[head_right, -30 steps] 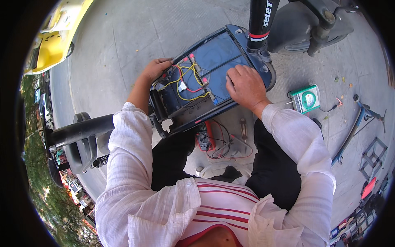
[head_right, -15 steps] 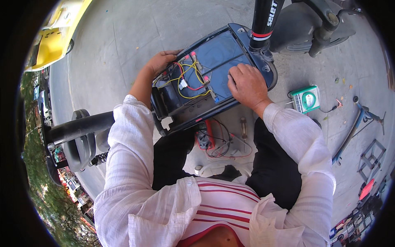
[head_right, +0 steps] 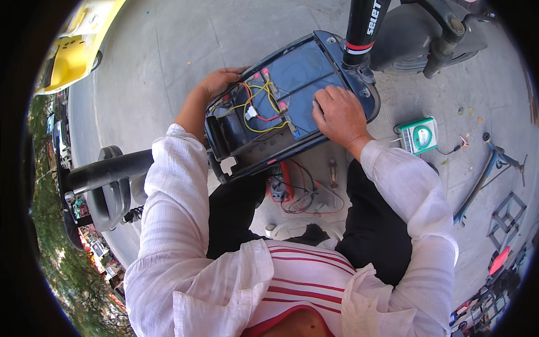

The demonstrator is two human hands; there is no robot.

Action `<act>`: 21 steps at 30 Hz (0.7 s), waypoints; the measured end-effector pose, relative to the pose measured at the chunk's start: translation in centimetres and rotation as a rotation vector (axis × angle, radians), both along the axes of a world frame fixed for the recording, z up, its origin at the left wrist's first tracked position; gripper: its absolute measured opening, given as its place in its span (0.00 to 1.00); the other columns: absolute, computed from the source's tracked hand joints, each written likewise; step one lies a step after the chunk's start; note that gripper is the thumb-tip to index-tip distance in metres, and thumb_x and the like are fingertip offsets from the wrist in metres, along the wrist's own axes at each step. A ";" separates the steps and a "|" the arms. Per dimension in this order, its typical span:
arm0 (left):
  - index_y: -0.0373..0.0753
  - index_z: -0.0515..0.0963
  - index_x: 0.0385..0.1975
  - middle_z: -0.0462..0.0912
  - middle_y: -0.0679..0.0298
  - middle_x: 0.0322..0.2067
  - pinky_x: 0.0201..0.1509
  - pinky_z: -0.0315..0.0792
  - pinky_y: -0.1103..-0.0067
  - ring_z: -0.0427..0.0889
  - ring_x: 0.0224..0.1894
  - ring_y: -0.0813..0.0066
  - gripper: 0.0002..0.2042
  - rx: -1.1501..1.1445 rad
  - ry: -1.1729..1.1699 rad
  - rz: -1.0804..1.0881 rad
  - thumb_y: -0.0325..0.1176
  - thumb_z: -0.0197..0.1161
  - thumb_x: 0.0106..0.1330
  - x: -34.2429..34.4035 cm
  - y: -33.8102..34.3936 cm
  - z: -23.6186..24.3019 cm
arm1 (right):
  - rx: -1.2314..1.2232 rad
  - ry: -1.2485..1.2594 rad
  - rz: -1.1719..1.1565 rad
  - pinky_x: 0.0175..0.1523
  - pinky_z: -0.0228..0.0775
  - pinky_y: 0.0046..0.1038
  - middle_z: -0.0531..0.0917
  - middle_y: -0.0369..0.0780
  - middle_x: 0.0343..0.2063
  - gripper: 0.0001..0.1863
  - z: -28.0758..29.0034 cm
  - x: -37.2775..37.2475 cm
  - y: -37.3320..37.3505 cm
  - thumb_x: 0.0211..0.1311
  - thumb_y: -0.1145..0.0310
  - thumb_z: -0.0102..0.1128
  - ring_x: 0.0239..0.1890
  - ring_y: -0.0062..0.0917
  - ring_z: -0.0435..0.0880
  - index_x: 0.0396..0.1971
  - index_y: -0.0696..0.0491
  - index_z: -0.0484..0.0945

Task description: The person tests an electric scooter battery using a battery tester and a multimeter. They connect the tester leads to the battery terminals, observe the gauge, and then place the cover back on the battery compartment.

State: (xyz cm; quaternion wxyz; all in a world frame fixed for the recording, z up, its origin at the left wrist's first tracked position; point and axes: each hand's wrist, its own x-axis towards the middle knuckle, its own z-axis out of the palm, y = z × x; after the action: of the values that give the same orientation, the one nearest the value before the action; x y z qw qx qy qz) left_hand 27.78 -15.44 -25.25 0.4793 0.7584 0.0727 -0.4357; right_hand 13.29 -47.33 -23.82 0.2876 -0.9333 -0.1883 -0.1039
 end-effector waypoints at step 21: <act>0.43 0.72 0.60 0.82 0.53 0.47 0.57 0.70 0.74 0.81 0.48 0.63 0.22 0.522 -0.412 -0.634 0.26 0.51 0.65 -1.6 5.9 -0.2 | 0.003 -0.008 0.000 0.39 0.66 0.37 0.73 0.40 0.27 0.06 0.0 0.1 0.0 0.55 0.70 0.59 0.33 0.36 0.75 0.29 0.53 0.72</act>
State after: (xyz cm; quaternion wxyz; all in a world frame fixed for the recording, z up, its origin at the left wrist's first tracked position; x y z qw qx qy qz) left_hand 26.16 -9.53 -25.46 0.1198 0.9093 -0.1525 -0.3681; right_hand 13.35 -47.31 -23.85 0.2882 -0.9325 -0.1892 -0.1079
